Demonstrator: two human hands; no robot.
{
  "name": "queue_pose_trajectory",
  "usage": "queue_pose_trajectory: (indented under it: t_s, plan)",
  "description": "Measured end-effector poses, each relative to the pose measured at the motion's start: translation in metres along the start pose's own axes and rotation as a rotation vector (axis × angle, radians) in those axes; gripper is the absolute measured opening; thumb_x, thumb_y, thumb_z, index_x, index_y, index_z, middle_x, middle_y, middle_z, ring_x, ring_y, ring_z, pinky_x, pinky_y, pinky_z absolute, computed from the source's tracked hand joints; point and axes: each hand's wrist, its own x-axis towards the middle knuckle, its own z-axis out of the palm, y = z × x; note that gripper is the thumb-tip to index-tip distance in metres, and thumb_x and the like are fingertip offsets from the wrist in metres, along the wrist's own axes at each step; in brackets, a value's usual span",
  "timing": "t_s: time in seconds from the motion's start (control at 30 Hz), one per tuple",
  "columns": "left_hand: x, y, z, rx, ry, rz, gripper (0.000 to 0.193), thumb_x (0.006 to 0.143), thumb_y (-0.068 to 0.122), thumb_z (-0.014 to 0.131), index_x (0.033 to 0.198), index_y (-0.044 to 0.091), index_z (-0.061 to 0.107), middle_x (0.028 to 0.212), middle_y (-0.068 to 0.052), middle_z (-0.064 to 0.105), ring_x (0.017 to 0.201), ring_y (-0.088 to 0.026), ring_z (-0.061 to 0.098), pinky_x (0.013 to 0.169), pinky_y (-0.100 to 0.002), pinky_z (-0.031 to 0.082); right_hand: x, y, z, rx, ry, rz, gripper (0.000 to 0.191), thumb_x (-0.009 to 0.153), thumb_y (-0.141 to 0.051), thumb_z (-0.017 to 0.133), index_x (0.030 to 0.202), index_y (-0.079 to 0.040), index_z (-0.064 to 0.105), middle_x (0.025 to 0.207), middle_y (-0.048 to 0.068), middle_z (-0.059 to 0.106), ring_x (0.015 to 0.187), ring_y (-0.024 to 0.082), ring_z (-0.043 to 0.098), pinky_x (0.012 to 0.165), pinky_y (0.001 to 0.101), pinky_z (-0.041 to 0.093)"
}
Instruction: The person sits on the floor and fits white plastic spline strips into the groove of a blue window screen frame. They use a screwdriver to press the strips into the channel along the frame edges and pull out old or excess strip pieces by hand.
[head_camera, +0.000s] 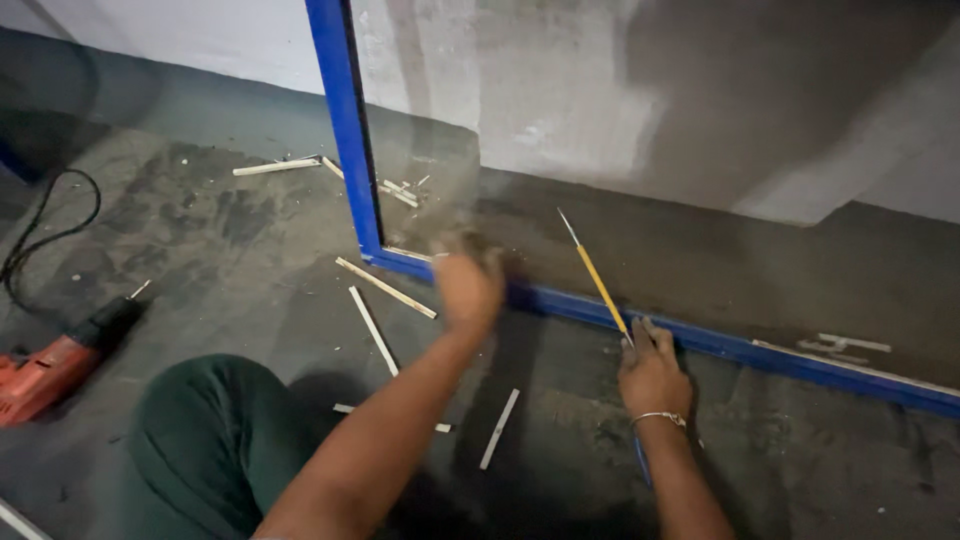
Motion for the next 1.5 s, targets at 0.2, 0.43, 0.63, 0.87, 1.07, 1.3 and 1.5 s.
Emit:
queue_pose_trajectory:
  t_s: [0.2,0.43,0.63,0.87,1.07,1.3,1.5]
  plan:
    - [0.037,-0.060,-0.023,-0.130,-0.159,-0.201,0.040,0.091,0.038,0.071,0.113,0.004,0.072,0.104,-0.023,0.072,0.102,-0.043,0.066,0.091,-0.050,0.051,0.000,-0.003,-0.004,0.028,0.012,-0.012,0.041,0.099,-0.033,0.055,0.137,-0.022,0.062,0.146,0.000,0.056,0.114,0.033,0.066,0.091,0.0485,0.056]
    - [0.041,-0.069,-0.003,0.257,-0.090,0.340,0.020,0.095,0.012,0.061,0.106,-0.001,0.070,0.107,-0.026,0.069,0.099,-0.040,0.065,0.087,-0.047,0.053,0.000,-0.011,-0.009,-0.030,-0.051,0.043,0.042,0.099,-0.032,0.053,0.140,-0.025,0.060,0.150,-0.003,0.054,0.114,0.031,0.068,0.093,0.0467,0.057]
    - [0.052,-0.091,-0.022,-0.032,-0.250,-0.452,0.033,0.104,0.029,0.058,0.113,0.000,0.068,0.117,-0.025,0.069,0.108,-0.041,0.067,0.095,-0.049,0.053,0.002,-0.008,-0.008,-0.026,-0.106,0.092,0.045,0.098,-0.029,0.053,0.142,-0.026,0.057,0.152,-0.003,0.050,0.111,0.034,0.067,0.092,0.0482,0.056]
    - [0.029,-0.109,-0.035,-0.004,-0.020,0.378,0.046,0.088,0.014,0.061,0.133,0.005,0.063,0.140,-0.017,0.058,0.124,-0.038,0.054,0.105,-0.046,0.046,0.000,-0.001,0.000,-0.005,0.016,0.002,0.040,0.099,-0.033,0.055,0.137,-0.024,0.062,0.148,-0.003,0.056,0.114,0.031,0.067,0.091,0.0477,0.057]
    - [0.029,-0.131,-0.017,0.198,-0.037,0.701,0.048,0.083,0.014,0.060,0.131,0.008,0.066,0.134,-0.009,0.063,0.129,-0.032,0.054,0.111,-0.046,0.040,-0.001,-0.001,0.003,-0.030,0.033,-0.026,0.043,0.096,-0.030,0.057,0.138,-0.022,0.062,0.147,-0.001,0.057,0.112,0.032,0.067,0.089,0.0483,0.057]
    - [0.030,-0.119,-0.020,0.272,-0.170,0.555,0.036,0.092,0.012,0.060,0.127,0.008,0.069,0.131,-0.009,0.066,0.126,-0.030,0.058,0.108,-0.043,0.043,-0.003,-0.011,-0.010,-0.077,-0.067,0.059,0.041,0.101,-0.032,0.052,0.141,-0.025,0.060,0.153,-0.004,0.052,0.115,0.034,0.067,0.094,0.0484,0.056]
    - [0.040,-0.090,-0.023,-0.003,-0.186,-0.070,0.038,0.087,0.029,0.073,0.119,0.008,0.070,0.112,-0.022,0.069,0.107,-0.039,0.063,0.100,-0.047,0.045,0.001,-0.010,-0.012,-0.027,-0.110,0.100,0.043,0.099,-0.032,0.051,0.141,-0.025,0.058,0.155,-0.005,0.049,0.116,0.033,0.065,0.097,0.0477,0.054]
